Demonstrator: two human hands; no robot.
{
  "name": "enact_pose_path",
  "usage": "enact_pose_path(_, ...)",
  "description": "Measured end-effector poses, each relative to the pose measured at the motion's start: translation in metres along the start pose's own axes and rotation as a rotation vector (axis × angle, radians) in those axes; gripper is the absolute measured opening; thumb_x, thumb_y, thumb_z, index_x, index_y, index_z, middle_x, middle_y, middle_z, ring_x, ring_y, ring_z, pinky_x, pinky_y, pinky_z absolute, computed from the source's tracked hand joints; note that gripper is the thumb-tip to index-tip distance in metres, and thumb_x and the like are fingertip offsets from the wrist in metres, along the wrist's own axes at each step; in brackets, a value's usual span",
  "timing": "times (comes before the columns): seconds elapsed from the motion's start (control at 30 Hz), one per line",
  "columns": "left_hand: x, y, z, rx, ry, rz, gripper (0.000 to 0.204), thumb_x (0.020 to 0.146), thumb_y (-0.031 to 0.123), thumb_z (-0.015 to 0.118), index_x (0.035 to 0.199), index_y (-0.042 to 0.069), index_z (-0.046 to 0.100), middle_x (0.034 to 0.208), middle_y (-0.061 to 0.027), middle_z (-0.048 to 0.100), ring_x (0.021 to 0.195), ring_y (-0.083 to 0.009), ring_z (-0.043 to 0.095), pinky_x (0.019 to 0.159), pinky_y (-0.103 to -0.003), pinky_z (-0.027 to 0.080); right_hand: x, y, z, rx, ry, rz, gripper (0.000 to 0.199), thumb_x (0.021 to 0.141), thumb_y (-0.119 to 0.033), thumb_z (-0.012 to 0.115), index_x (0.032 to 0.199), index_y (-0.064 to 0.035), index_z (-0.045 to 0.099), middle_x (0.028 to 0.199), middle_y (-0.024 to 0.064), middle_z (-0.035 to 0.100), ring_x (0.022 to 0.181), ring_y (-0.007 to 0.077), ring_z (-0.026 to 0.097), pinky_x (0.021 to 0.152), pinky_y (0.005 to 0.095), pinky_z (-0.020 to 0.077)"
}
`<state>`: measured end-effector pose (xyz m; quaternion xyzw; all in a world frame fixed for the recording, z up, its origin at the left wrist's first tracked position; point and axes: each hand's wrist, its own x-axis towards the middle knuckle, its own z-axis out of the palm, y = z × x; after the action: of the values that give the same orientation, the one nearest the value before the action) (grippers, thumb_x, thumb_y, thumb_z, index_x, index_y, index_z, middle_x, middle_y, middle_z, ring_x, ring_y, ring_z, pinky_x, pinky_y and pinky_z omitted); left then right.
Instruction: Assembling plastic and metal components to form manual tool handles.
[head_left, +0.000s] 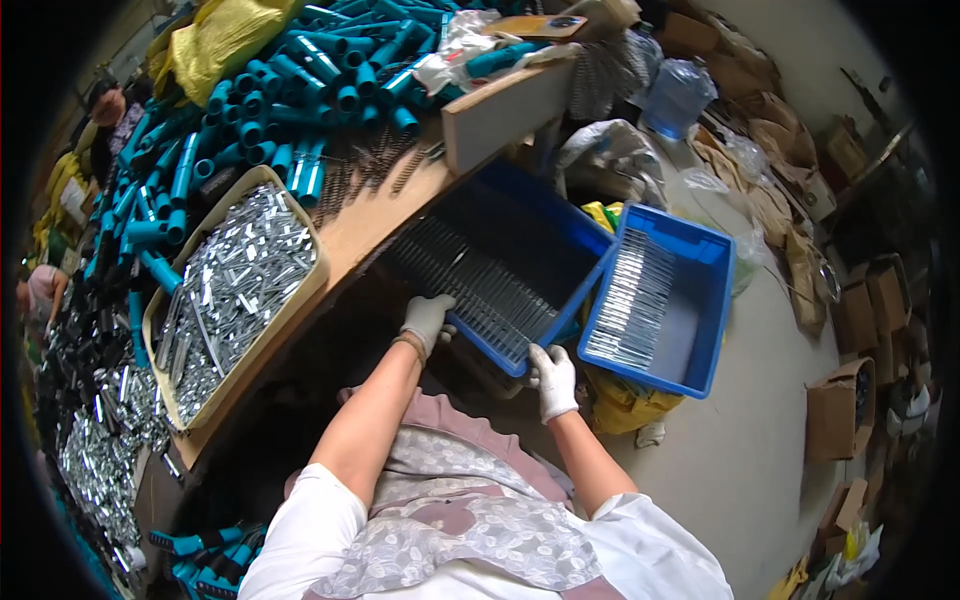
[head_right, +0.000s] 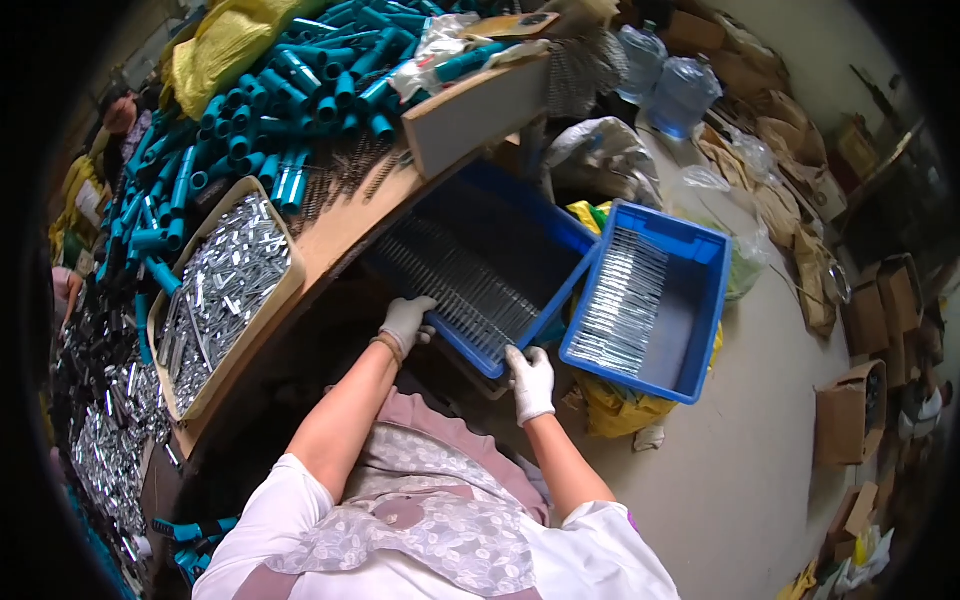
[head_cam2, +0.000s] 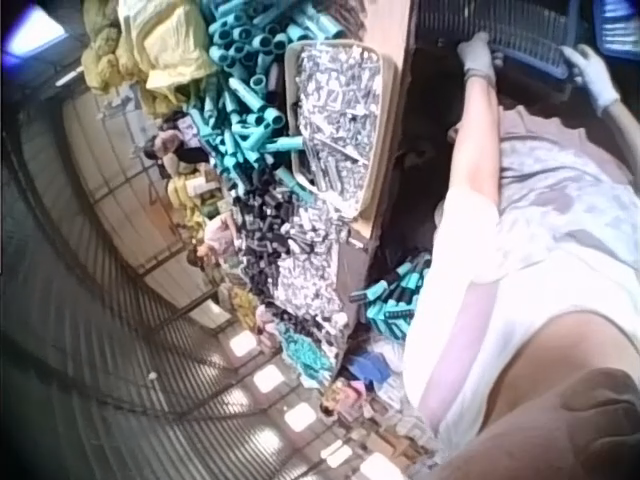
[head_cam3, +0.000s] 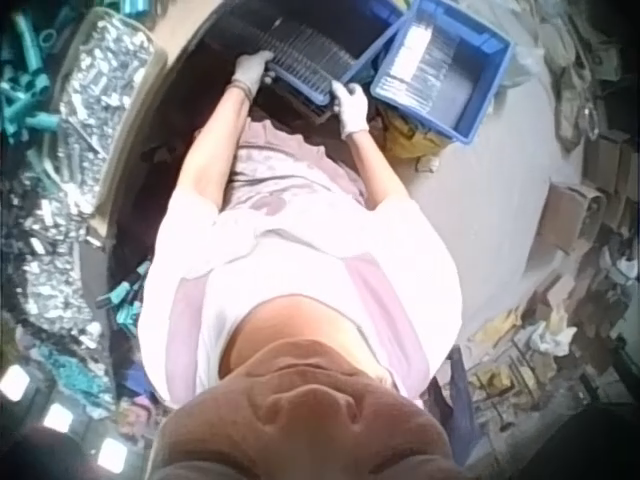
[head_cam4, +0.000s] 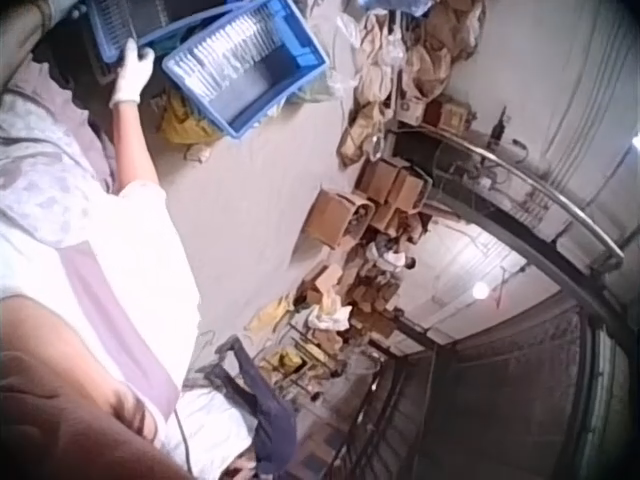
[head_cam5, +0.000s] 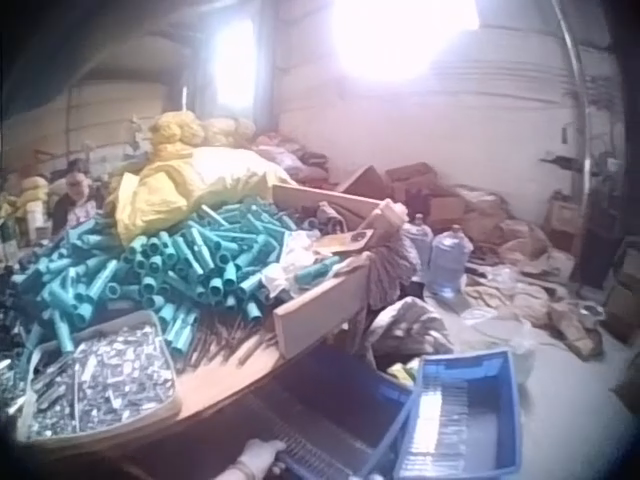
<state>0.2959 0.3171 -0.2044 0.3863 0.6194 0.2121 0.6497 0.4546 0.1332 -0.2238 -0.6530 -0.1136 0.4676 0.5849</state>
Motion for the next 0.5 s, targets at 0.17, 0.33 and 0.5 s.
enact_pose_path(0.17,0.001,-0.005,-0.011,0.008,0.008,0.022,0.053,0.088,0.032,0.068,0.12,-0.007,0.053,0.099,-0.0185,0.063,0.075,-0.0266,0.065,0.042,-0.031,0.051,-0.021,-0.018,-0.038,0.195,-0.15,0.129,0.041,0.094,-0.029,0.066,0.12,0.0008,0.054,0.093,0.0087,0.063,0.069,0.0132,0.061,0.063,0.0272,0.0515)
enact_pose_path(0.33,-0.05,0.013,-0.012,0.697,0.394,0.575,0.072,0.079,0.032,0.07,0.139,-0.001,0.045,0.139,-0.0278,0.047,0.118,-0.0446,0.053,0.105,-0.045,0.042,-0.048,-0.106,-0.126,-0.565,0.272,-0.787,0.003,0.089,-0.002,0.063,0.091,-0.0021,0.065,0.081,0.0057,0.062,0.074,0.0145,0.059,0.069,0.0292,0.049)
enact_pose_path(0.5,-0.119,0.033,0.074,0.687,-0.279,0.999,0.039,0.084,0.022,0.064,0.117,0.001,0.065,0.109,-0.0167,0.068,0.104,-0.0298,0.066,0.094,-0.037,0.051,0.005,-0.141,-0.239,-1.209,0.768,-0.557,0.034,0.08,-0.024,0.074,0.109,-0.0094,0.067,0.113,0.0132,0.064,0.11,0.0316,0.058,0.095,0.0423,0.0471)
